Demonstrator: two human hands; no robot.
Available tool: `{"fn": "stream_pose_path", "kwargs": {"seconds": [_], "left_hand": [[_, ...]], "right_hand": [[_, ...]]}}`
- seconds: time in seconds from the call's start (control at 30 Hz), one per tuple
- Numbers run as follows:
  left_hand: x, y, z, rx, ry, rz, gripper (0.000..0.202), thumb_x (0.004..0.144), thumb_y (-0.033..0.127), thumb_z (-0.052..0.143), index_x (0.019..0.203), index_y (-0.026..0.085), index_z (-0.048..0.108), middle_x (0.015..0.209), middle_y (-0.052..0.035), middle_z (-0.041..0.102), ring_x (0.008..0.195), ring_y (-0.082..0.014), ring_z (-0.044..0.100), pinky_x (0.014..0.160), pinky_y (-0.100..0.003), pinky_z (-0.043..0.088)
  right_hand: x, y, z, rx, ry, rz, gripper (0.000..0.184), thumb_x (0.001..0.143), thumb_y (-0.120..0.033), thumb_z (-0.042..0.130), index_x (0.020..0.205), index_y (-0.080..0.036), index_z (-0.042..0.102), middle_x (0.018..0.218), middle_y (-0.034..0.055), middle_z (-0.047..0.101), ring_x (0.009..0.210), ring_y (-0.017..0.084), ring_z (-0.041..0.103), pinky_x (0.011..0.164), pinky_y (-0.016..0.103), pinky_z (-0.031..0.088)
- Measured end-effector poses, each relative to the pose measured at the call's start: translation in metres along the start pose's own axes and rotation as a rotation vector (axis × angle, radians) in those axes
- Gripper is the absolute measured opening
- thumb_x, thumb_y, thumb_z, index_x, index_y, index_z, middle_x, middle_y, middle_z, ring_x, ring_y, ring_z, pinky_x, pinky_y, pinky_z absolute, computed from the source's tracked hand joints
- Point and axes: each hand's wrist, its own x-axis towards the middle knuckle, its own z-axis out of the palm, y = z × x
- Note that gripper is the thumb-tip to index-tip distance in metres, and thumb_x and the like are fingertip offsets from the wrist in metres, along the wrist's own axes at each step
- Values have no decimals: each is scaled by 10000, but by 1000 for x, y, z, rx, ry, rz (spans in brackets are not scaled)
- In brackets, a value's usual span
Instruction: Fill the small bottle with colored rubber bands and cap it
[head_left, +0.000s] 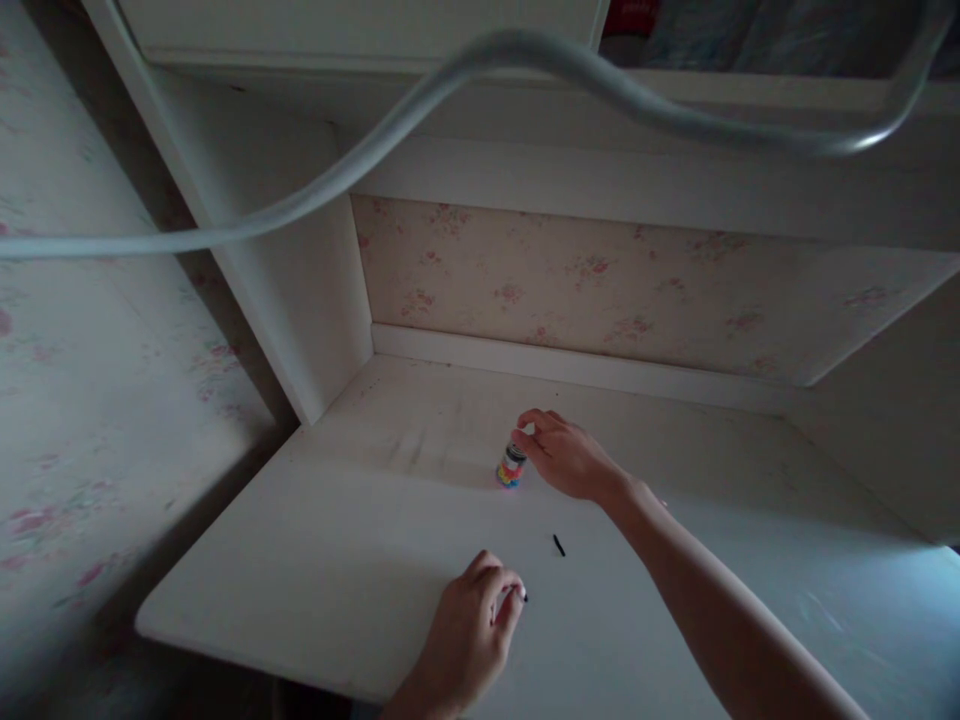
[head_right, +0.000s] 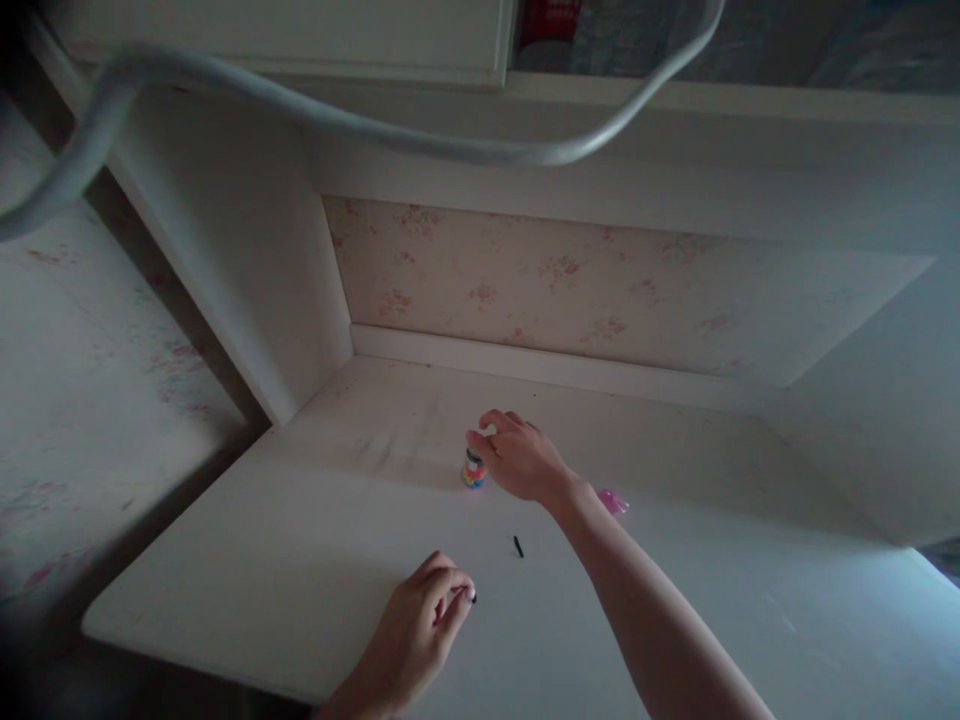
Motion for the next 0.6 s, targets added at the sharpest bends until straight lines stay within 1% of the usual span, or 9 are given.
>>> {"fn": "stream_pose_path", "kwargs": {"seconds": [0.1,0.2,0.37,0.5,0.6], "left_hand": [[-1,0,1,7,4,6,168,926,236,447,900,214,612,883,-8,596,617,-95,519,622,-212,407],[-1,0,1,15,8,12,168,926,240,448,901,215,612,873,-7,591,611,-94,518,629,-211,411],[-1,-2,2,24,3,19,173,931,245,441,899,215,608,865,-8,581,605,-95,510,626,-213,410],[0,-3,3,8,5,8,179,933,259,445,886,212,611,863,-10,581,607,-94,509,628,-209,414],[0,-3,3,-12,6,-2,185,935,273,449,887,211,617,861,-12,577,617,-95,512,637,-208,418]], "right_hand": [[-2,-4,-5,-14,-17,23,477,982,-462,281,926,-231,694,1157,44,608,1003,177,550,885,306,388],[-1,-2,-7,19,-3,45,513,982,-485,261,907,-232,700,1162,45,604,993,179,558,873,306,393],[-2,6,-6,162,83,88,560,995,-464,224,873,-217,712,1124,54,611,998,159,561,900,281,389],[-7,9,-5,230,180,100,535,991,-464,251,877,-208,706,1074,56,629,971,154,577,865,263,411],[-11,10,-5,285,227,123,514,984,-477,268,900,-208,698,1059,49,635,958,153,593,835,255,429]]}}
